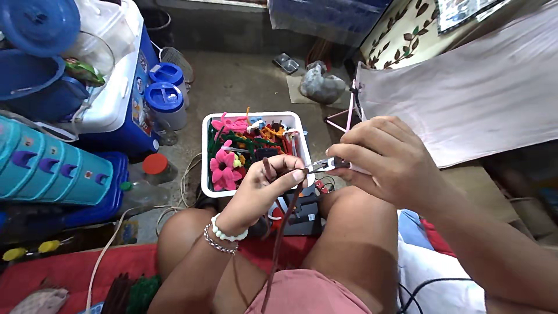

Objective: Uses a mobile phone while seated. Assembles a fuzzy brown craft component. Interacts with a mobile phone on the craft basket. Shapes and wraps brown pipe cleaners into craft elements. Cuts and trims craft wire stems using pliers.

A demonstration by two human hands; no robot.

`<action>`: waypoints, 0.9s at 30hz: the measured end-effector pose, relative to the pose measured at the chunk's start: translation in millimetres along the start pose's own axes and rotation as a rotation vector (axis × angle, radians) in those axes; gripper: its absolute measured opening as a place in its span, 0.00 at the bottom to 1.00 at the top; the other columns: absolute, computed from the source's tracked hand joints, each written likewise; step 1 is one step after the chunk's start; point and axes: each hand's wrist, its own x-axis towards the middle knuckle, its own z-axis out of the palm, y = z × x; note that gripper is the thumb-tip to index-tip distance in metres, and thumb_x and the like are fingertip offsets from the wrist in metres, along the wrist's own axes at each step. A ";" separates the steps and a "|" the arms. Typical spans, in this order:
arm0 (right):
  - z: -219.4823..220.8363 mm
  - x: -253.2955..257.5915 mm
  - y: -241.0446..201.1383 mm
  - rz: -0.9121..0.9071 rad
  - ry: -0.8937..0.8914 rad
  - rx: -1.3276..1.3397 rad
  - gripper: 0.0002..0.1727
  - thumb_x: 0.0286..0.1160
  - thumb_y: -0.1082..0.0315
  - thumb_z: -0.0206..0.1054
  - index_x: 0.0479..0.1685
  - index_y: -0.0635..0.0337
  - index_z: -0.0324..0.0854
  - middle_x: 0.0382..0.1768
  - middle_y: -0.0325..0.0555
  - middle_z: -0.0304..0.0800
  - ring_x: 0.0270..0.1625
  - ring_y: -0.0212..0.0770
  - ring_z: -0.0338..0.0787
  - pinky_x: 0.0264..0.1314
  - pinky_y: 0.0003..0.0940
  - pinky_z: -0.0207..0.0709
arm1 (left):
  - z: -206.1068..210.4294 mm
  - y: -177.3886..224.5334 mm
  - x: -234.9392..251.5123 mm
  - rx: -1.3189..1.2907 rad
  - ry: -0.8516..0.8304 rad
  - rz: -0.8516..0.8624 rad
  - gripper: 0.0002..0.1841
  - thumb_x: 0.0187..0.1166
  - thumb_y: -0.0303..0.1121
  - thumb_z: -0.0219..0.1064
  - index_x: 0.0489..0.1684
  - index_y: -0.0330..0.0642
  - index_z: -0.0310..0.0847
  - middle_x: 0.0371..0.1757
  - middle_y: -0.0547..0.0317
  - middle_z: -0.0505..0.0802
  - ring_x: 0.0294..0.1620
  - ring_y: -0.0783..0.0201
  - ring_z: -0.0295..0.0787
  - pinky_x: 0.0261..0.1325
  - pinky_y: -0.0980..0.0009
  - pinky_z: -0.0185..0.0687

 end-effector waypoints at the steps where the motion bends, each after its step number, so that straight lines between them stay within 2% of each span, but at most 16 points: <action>1: 0.4 0.3 0.3 -0.007 0.001 0.018 0.20 0.86 0.51 0.63 0.47 0.58 0.91 0.41 0.49 0.89 0.55 0.49 0.87 0.67 0.46 0.75 | 0.3 0.4 -0.1 -0.019 -0.013 -0.011 0.08 0.86 0.28 0.61 0.43 0.48 0.87 0.36 0.73 0.92 0.40 0.81 0.87 0.48 0.82 0.83; 4: 1.1 0.6 -0.6 -0.024 0.003 0.047 0.19 0.87 0.51 0.63 0.46 0.57 0.91 0.40 0.48 0.90 0.53 0.47 0.88 0.65 0.43 0.75 | 0.4 -0.4 0.1 -0.046 -0.040 -0.017 0.08 0.86 0.27 0.61 0.44 0.47 0.87 0.37 0.73 0.92 0.40 0.81 0.87 0.48 0.82 0.83; 9: 0.7 2.0 -2.6 -0.034 0.008 0.047 0.20 0.88 0.52 0.62 0.45 0.59 0.92 0.36 0.48 0.91 0.46 0.45 0.89 0.53 0.38 0.79 | 0.1 -2.5 0.5 -0.070 -0.058 -0.011 0.07 0.86 0.29 0.62 0.43 0.48 0.87 0.37 0.73 0.92 0.40 0.81 0.86 0.48 0.82 0.82; 13: 0.8 2.0 -3.1 -0.029 0.002 0.070 0.20 0.88 0.51 0.62 0.46 0.58 0.92 0.36 0.48 0.90 0.46 0.45 0.89 0.54 0.39 0.78 | 0.3 -2.6 0.1 -0.095 -0.077 -0.013 0.07 0.86 0.29 0.61 0.44 0.48 0.87 0.38 0.74 0.92 0.40 0.82 0.86 0.47 0.83 0.81; 18: 8.4 -0.5 -5.9 0.001 -0.003 0.123 0.21 0.89 0.52 0.59 0.45 0.59 0.90 0.36 0.47 0.89 0.45 0.44 0.88 0.50 0.36 0.78 | -0.4 -5.5 -0.7 -0.082 -0.074 0.043 0.06 0.86 0.30 0.63 0.45 0.47 0.87 0.39 0.73 0.93 0.41 0.81 0.87 0.49 0.82 0.83; 22: 16.3 -5.5 -11.0 0.044 0.023 0.112 0.21 0.90 0.53 0.59 0.44 0.61 0.90 0.34 0.48 0.88 0.41 0.44 0.87 0.42 0.34 0.77 | 0.9 -8.0 -1.3 0.046 -0.007 0.138 0.05 0.85 0.28 0.64 0.46 0.45 0.87 0.39 0.73 0.93 0.41 0.80 0.88 0.48 0.81 0.84; 27: 28.0 -10.0 -23.6 0.167 0.059 0.046 0.21 0.90 0.54 0.59 0.41 0.63 0.89 0.31 0.50 0.87 0.36 0.46 0.87 0.36 0.37 0.77 | 3.6 -15.8 -0.1 0.240 0.159 0.270 0.04 0.83 0.25 0.65 0.45 0.38 0.86 0.38 0.67 0.93 0.38 0.78 0.87 0.43 0.80 0.83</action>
